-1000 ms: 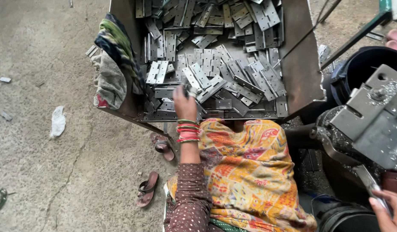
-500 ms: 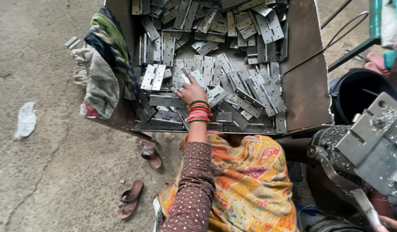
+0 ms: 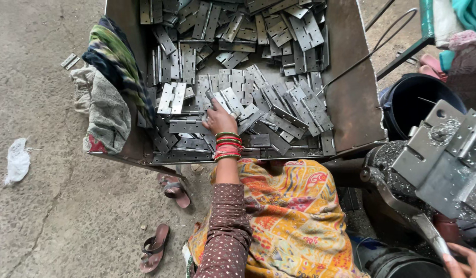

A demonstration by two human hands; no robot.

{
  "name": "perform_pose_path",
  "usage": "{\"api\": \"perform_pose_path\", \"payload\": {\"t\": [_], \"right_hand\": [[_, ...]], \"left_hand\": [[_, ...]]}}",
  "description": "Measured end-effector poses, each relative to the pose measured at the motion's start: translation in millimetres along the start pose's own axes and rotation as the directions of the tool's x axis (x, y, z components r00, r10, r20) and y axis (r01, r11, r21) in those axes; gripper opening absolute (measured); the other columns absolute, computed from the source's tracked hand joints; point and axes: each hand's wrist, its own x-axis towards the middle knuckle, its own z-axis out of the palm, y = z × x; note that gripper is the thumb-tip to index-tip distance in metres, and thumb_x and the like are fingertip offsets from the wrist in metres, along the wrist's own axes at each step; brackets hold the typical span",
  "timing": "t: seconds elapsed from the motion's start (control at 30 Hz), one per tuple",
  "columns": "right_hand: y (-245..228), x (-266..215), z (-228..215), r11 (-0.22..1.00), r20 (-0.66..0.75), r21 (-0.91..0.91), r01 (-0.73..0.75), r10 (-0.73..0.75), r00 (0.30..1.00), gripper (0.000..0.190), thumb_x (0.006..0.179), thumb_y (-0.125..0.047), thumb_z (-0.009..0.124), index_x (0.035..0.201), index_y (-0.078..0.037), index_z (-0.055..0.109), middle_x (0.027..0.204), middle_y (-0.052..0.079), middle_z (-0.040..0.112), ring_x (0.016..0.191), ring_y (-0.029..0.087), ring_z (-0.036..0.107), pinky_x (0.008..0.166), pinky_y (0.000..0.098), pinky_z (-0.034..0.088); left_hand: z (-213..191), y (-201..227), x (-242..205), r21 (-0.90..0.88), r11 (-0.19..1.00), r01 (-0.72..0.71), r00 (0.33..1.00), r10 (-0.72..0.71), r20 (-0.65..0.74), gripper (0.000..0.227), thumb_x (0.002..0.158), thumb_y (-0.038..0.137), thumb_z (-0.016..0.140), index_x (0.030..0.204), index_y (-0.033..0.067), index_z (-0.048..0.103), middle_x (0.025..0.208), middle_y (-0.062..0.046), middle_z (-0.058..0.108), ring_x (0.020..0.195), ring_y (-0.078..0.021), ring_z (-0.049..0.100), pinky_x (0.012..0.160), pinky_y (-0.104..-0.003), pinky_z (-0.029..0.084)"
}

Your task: The person picks metal plates from a bin, places them under a drill press, and operates the machine to drill holes. The person then removes the plates and returns them to the bin.

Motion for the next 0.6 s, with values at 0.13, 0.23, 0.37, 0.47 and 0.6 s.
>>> {"api": "perform_pose_path", "payload": {"t": [0.13, 0.23, 0.37, 0.47, 0.6], "right_hand": [[10.5, 3.1, -3.4, 0.998, 0.017, -0.053, 0.021, -0.020, 1.000, 0.038, 0.101, -0.013, 0.069, 0.132, 0.008, 0.066, 0.110, 0.028, 0.070, 0.083, 0.034, 0.075, 0.079, 0.0405, 0.060], [33.3, 0.1, -3.7, 0.996, 0.005, -0.085, 0.022, -0.022, 1.000, 0.036, 0.102, -0.015, 0.068, 0.132, 0.005, 0.067, 0.111, 0.028, 0.070, 0.088, 0.033, 0.075, 0.083, 0.0401, 0.060], [49.4, -0.8, -6.7, 0.972, 0.028, -0.233, 0.015, -0.009, 1.000, 0.037, 0.101, -0.022, 0.068, 0.133, -0.004, 0.069, 0.114, 0.025, 0.071, 0.094, 0.030, 0.076, 0.088, 0.0411, 0.060], [36.9, -2.6, -8.8, 0.942, 0.042, -0.337, -0.001, 0.016, 0.999, 0.041, 0.100, -0.029, 0.068, 0.136, -0.011, 0.070, 0.117, 0.021, 0.071, 0.095, 0.029, 0.077, 0.088, 0.0419, 0.060], [0.5, -10.0, -8.1, 0.957, 0.034, -0.291, -0.015, 0.026, 0.999, 0.040, 0.100, -0.033, 0.065, 0.135, -0.013, 0.070, 0.118, 0.017, 0.071, 0.102, 0.030, 0.075, 0.088, 0.0427, 0.058]], "left_hand": [[-7.7, 9.8, 4.2, -0.109, 0.992, 0.065, 0.997, -0.062, 0.038, 0.096, 0.073, 0.025, 0.088, 0.152, 0.0044, 0.038, 0.116, -0.020, 0.068, 0.105, -0.0381, 0.068, 0.105, -0.060, 0.040], [-1.9, 1.5, 1.2, -0.417, 0.908, 0.036, 0.995, -0.072, -0.069, 0.085, 0.074, 0.021, 0.090, 0.140, -0.0020, 0.042, 0.119, -0.025, 0.066, 0.111, -0.0436, 0.065, 0.102, -0.053, 0.047], [15.8, -12.4, -11.9, -0.688, 0.725, -0.040, 0.979, -0.110, -0.172, 0.066, 0.078, 0.012, 0.083, 0.132, -0.0034, 0.047, 0.124, -0.027, 0.066, 0.114, -0.0433, 0.067, 0.101, -0.044, 0.050], [22.0, -25.8, -15.3, -0.618, 0.786, -0.029, 0.965, -0.140, -0.223, 0.079, 0.071, 0.008, 0.089, 0.134, -0.0062, 0.044, 0.122, -0.028, 0.064, 0.113, -0.0428, 0.064, 0.102, -0.044, 0.048], [16.4, -39.2, -19.1, -0.919, 0.366, 0.143, 0.943, -0.334, 0.013, 0.071, 0.072, -0.007, 0.081, 0.135, -0.0032, 0.046, 0.122, -0.019, 0.065, 0.105, -0.0318, 0.067, 0.090, -0.036, 0.057]]}}
